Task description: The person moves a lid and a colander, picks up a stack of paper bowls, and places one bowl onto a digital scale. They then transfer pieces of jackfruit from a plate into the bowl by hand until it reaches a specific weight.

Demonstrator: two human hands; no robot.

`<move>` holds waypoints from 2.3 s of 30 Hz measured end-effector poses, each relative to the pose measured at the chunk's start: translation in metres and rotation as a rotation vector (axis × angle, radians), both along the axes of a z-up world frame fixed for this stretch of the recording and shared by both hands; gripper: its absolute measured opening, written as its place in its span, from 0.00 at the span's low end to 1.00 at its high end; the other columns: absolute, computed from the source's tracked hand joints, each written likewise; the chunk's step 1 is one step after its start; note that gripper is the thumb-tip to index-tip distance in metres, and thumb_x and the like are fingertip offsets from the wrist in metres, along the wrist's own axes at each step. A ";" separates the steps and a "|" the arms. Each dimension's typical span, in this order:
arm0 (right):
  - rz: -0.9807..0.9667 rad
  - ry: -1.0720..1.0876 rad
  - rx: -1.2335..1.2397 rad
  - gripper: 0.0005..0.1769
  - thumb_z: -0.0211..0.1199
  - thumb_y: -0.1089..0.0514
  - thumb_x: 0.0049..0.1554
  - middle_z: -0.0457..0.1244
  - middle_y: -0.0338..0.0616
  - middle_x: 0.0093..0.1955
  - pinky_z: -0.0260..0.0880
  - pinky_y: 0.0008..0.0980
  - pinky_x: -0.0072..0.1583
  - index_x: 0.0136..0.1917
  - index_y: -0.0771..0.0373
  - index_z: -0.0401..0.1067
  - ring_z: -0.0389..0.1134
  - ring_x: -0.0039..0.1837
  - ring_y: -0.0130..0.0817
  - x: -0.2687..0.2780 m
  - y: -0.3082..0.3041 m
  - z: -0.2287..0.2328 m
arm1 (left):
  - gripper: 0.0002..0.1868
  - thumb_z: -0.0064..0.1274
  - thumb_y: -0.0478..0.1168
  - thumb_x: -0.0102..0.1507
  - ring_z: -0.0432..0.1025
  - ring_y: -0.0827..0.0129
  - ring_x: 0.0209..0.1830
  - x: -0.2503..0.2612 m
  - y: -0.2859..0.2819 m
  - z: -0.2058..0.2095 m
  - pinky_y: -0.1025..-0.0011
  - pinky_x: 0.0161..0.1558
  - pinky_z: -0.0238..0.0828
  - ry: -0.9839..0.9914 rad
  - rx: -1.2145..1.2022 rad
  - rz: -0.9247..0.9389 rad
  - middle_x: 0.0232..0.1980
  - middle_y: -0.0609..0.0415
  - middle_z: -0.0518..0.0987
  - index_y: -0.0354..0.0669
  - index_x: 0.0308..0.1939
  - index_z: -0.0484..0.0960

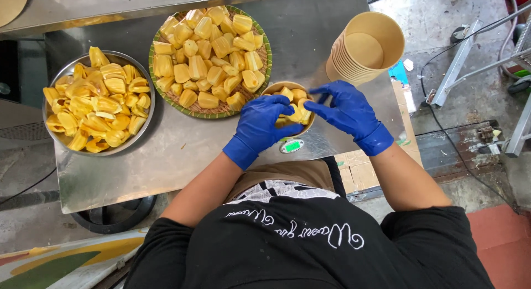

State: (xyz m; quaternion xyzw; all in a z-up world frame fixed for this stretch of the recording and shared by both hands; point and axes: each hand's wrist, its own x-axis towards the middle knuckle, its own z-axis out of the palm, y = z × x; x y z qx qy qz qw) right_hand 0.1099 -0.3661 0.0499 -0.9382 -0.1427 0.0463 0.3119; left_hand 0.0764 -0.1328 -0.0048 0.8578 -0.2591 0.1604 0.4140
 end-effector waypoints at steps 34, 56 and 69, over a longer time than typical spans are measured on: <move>-0.038 0.111 0.438 0.16 0.61 0.60 0.67 0.67 0.38 0.50 0.64 0.21 0.50 0.67 0.57 0.76 0.63 0.48 0.20 -0.050 -0.038 -0.027 | 0.12 0.64 0.30 0.66 0.78 0.69 0.39 -0.108 0.159 0.017 0.74 0.38 0.66 0.206 -0.354 0.468 0.47 0.47 0.87 0.38 0.34 0.75; 0.418 -0.071 0.219 0.25 0.71 0.62 0.55 0.63 0.48 0.58 0.71 0.35 0.56 0.66 0.56 0.74 0.68 0.57 0.42 0.012 -0.016 -0.022 | 0.07 0.65 0.39 0.66 0.81 0.69 0.42 -0.084 0.120 0.008 0.72 0.45 0.77 0.074 -0.286 0.327 0.46 0.55 0.86 0.42 0.37 0.84; 0.281 -0.177 0.013 0.14 0.63 0.59 0.64 0.67 0.45 0.50 0.67 0.32 0.54 0.62 0.58 0.80 0.66 0.51 0.33 0.000 -0.004 -0.025 | 0.11 0.59 0.42 0.60 0.77 0.51 0.47 -0.034 0.193 -0.002 0.58 0.49 0.73 0.158 0.095 0.752 0.49 0.50 0.84 0.48 0.45 0.88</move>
